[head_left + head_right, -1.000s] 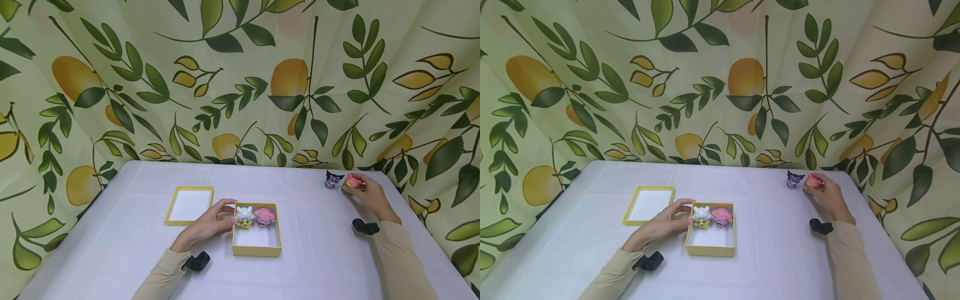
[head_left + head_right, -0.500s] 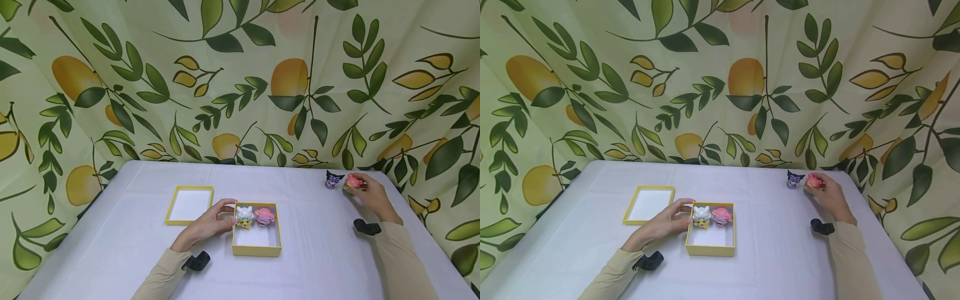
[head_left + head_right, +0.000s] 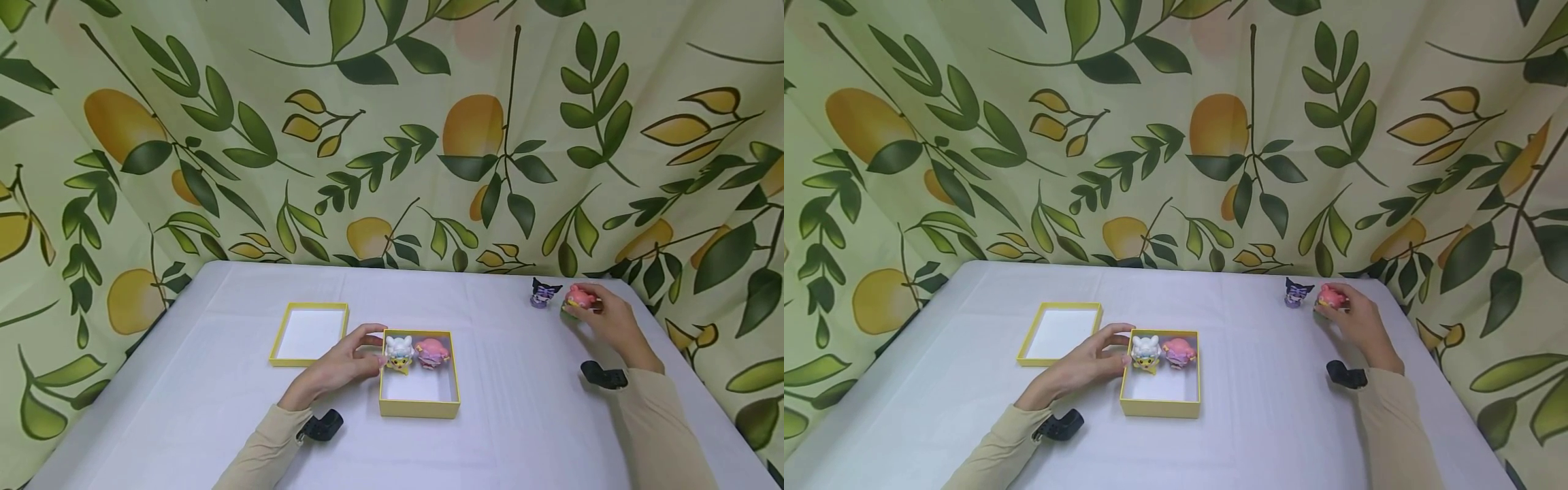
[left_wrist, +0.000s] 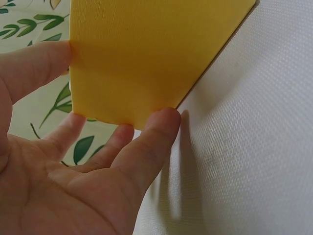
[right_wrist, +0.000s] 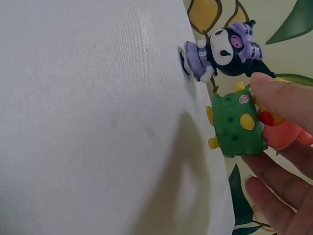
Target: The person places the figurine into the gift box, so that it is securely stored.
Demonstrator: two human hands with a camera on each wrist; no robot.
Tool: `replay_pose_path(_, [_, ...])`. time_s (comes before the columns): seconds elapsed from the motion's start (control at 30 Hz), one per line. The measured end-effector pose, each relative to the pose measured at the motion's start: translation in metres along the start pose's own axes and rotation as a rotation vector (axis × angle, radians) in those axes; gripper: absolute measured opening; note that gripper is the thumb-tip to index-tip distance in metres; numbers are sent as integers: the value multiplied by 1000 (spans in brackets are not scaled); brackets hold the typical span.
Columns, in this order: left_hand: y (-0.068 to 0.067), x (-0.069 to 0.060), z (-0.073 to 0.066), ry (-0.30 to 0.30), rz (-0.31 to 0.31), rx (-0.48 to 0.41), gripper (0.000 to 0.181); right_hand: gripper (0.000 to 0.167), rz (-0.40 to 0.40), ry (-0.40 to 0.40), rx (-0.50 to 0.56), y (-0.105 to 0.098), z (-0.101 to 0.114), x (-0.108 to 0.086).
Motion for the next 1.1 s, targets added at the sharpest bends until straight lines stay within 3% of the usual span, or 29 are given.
replay_pose_path(0.53, [0,1,1,11,11,-12,63,58,22,-13,0,-1,11,-12])
replay_pose_path(0.77, [-1,1,1,12,12,-13,64,53,-19,-88,27,-2,18,-16])
replay_pose_path(1.1, [0,1,1,4,12,-9,64,57,23,-110,-13,-6,37,-18])
Point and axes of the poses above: each hand's wrist, its own x-axis towards the middle knuckle, its own y-axis out of the palm, z = x × y, the point moved 2 cm from there along x, towards the middle knuckle, and after that the axes turned 8 degrees about -x, right-handed, at the moved point
